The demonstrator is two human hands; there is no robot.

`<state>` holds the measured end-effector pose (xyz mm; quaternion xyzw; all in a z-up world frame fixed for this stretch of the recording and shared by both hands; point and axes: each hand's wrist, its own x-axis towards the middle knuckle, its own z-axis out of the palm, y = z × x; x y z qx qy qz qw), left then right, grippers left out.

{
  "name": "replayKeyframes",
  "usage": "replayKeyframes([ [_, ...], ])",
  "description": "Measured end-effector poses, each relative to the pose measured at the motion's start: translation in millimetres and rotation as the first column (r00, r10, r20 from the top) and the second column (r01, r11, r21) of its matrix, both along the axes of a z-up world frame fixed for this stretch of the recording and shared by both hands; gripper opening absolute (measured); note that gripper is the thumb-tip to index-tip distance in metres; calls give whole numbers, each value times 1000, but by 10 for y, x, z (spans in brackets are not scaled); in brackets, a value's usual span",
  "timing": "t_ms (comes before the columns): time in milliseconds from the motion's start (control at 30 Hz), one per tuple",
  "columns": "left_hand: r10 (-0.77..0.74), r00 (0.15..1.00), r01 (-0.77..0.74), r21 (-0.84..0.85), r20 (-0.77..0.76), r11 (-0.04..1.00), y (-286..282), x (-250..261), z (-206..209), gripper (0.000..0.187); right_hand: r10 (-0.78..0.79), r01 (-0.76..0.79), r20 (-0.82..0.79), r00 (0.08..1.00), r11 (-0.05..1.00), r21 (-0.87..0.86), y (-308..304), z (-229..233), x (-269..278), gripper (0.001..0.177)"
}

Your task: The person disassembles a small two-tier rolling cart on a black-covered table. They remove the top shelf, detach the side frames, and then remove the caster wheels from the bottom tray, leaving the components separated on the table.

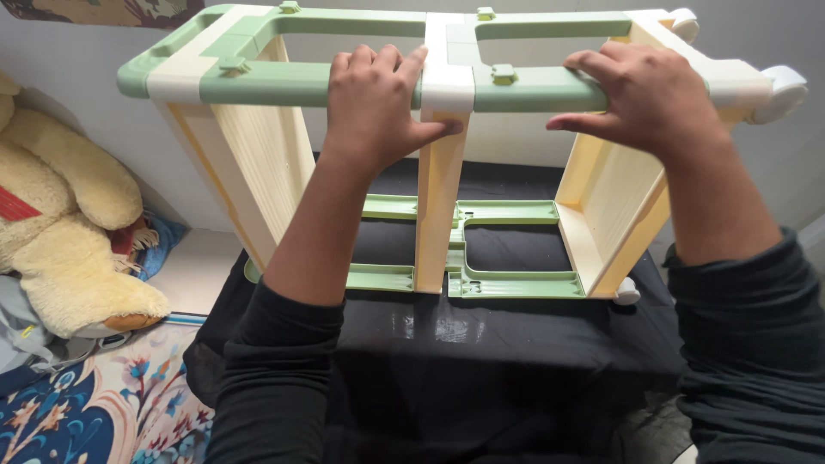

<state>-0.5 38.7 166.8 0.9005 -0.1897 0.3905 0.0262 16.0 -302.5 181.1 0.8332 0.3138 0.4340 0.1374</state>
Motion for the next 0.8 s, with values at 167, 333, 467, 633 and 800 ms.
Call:
replayKeyframes([
  [167,-102,969,112,-32,225,993,26,-47,-44,92,-86,83,98,991,996,39,19,-201,-90,70],
  [333,-125,942,141,-29,311,990,60,-435,-229,95,-101,95,152,983,994,49,35,-247,-594,77],
  [467,-102,924,124,-35,367,992,52,-922,-407,87,-84,72,252,964,996,58,104,-314,-1116,75],
  [633,-56,916,72,-24,398,997,7,-1500,-646,81,-67,52,189,980,995,80,204,-453,-1673,76],
  [800,-78,903,93,-14,421,996,-245,-1995,-798,76,92,-90,-53,994,995,42,564,-675,-1974,82],
])
